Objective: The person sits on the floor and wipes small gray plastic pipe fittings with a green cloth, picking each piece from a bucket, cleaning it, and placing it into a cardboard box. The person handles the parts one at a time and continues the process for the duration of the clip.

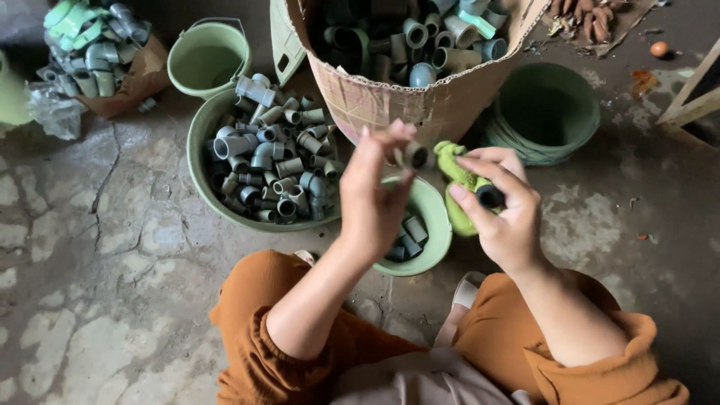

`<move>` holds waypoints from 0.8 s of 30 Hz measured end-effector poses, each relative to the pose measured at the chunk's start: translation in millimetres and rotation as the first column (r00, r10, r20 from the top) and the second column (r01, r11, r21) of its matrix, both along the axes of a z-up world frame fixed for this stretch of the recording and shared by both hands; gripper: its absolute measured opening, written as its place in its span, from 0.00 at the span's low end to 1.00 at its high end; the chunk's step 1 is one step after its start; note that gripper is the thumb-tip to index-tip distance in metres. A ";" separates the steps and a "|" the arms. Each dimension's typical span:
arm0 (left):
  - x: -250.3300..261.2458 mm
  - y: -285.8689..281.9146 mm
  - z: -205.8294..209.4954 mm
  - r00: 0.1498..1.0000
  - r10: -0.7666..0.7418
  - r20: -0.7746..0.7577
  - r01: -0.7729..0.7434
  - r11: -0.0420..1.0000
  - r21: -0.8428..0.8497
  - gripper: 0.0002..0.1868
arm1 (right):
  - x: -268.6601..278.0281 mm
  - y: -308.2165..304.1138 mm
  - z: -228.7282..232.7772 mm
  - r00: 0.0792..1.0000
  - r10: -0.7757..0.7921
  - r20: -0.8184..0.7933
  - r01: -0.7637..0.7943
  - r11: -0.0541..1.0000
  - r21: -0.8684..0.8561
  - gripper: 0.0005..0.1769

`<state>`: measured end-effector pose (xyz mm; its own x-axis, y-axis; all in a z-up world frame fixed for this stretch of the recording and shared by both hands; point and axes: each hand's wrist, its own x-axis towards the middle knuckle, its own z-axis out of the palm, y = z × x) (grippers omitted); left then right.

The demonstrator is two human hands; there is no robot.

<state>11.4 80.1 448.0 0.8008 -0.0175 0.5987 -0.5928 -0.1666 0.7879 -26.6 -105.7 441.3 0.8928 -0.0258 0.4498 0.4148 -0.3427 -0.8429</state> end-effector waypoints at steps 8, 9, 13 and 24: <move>-1.3 -14.1 -26.6 0.993 0.032 -0.113 -0.012 0.985 0.173 0.23 | 3.8 -1.7 23.1 0.987 0.062 0.148 -0.027 0.973 -0.230 0.22; 2.3 -15.9 -27.0 0.954 -0.047 -0.295 0.023 0.996 -0.082 0.20 | 5.9 -7.7 18.2 0.994 0.016 0.112 0.007 0.980 -0.198 0.20; 25.7 -6.0 -32.3 0.512 -0.547 -0.662 -0.295 0.612 -0.734 0.11 | 19.2 -31.3 7.1 0.986 -0.167 0.009 0.167 0.984 -0.060 0.14; 147.3 -53.0 49.3 0.423 -0.714 -0.557 0.028 0.625 -0.780 0.11 | 78.6 -63.4 -14.3 0.878 -0.321 -0.356 0.476 0.673 0.567 0.18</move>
